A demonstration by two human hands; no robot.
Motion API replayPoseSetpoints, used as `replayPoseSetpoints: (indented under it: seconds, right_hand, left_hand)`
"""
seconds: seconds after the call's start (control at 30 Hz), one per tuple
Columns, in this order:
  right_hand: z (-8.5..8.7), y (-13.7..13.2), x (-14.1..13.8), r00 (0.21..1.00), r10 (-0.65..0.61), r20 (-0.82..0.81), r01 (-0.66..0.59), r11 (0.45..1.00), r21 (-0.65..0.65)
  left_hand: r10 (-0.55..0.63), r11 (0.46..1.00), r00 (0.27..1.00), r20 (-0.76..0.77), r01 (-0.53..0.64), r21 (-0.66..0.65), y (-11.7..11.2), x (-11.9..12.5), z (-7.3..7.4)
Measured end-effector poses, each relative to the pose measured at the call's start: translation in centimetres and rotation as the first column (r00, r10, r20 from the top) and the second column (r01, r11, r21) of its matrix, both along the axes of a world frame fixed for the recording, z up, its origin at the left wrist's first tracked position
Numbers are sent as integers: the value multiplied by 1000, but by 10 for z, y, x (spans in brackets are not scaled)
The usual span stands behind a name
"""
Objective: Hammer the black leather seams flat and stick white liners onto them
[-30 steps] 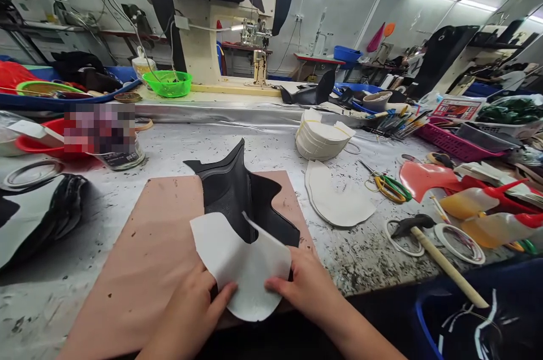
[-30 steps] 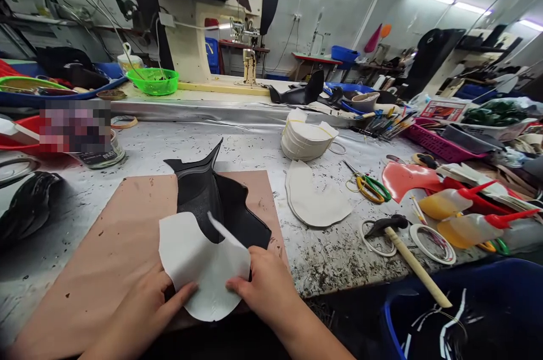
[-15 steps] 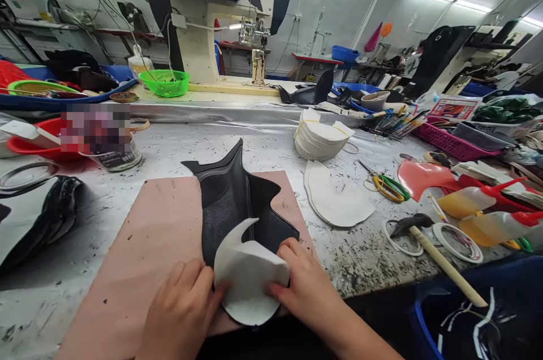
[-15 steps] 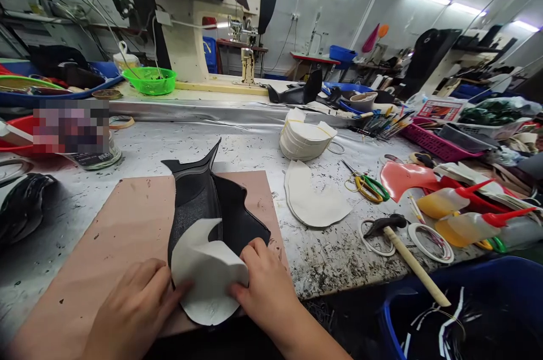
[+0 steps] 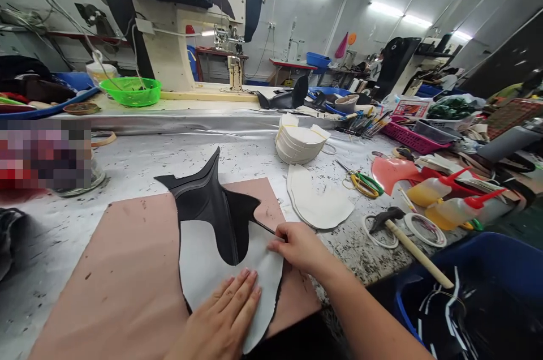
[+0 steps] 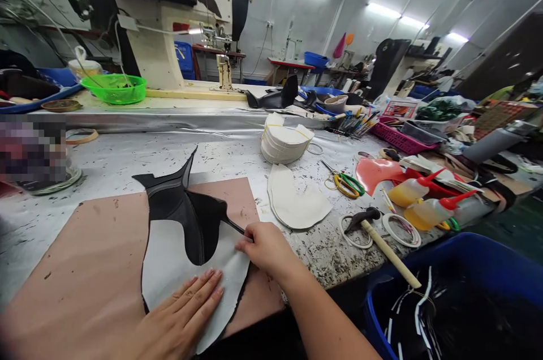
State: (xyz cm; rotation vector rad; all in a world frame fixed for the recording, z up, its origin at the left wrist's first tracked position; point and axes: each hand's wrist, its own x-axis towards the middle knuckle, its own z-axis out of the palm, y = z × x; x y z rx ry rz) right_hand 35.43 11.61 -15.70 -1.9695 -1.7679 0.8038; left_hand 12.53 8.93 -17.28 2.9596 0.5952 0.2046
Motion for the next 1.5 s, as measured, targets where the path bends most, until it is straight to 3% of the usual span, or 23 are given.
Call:
replayPoseSetpoints:
  seconds: [0.1, 0.2, 0.33, 0.43, 0.5, 0.6, 0.8, 0.97, 1.03, 1.17, 1.3, 1.37, 1.43, 1.5]
  right_hand:
    - [-1, 0, -1, 1000, -6, 7, 5, 1000, 17]
    - [1, -2, -4, 999, -11, 37, 9, 998, 54]
    - [-5, -8, -15, 987, -49, 154, 20, 983, 184]
    - [-21, -14, -27, 954, 3, 298, -133, 899, 418]
    - [-33, -19, -33, 931, 139, 338, -294, 834, 467]
    - [-44, -26, -32, 881, 284, 378, -432, 809, 399]
    - [-42, -37, -28, 830, 323, 454, -487, 817, 310]
    - [-36, -50, -36, 787, 398, 471, -579, 739, 345]
    - [-34, -52, -35, 783, 444, 435, -588, 756, 287]
    - [-26, -43, -20, 806, 522, 279, -550, 834, 29]
    - [-15, -31, 4, 825, 562, 63, -562, 827, -19]
    - [-12, -27, 12, 835, 550, -39, -549, 835, 34]
    - [-11, -24, 14, 845, 527, -89, -520, 850, 91]
    - [-13, -23, 13, 858, 507, -86, -494, 859, 136]
  left_hand:
    - [0, 995, 999, -35, -4, -96, 7, 11, 5]
    - [73, 983, 996, -52, -80, -168, 10, 31, 4]
    - [193, 978, 981, 22, -191, -78, 14, 52, -7]
    - [153, 988, 979, 132, -148, -42, 14, 49, -15]
    - [115, 993, 978, 173, -112, -26, 10, 38, -18]
    - [111, 990, 977, 184, -124, 60, -3, 16, -22]
    - [264, 907, 935, 236, -324, 267, -16, -15, -39]
    - [419, 875, 905, 78, -425, 233, 22, -26, -37]
    - [462, 879, 886, -43, -452, 153, 44, -30, -28]
    - [515, 854, 832, -205, -517, 46, 79, -33, -9]
    - [545, 832, 803, -240, -554, 33, 76, -28, -3]
    - [453, 885, 864, -221, -466, -4, 58, -22, -3]
    - [196, 978, 968, -157, -204, -41, 35, -15, -2]
    - [-54, 999, 996, -66, 54, -1, 14, -7, 1]
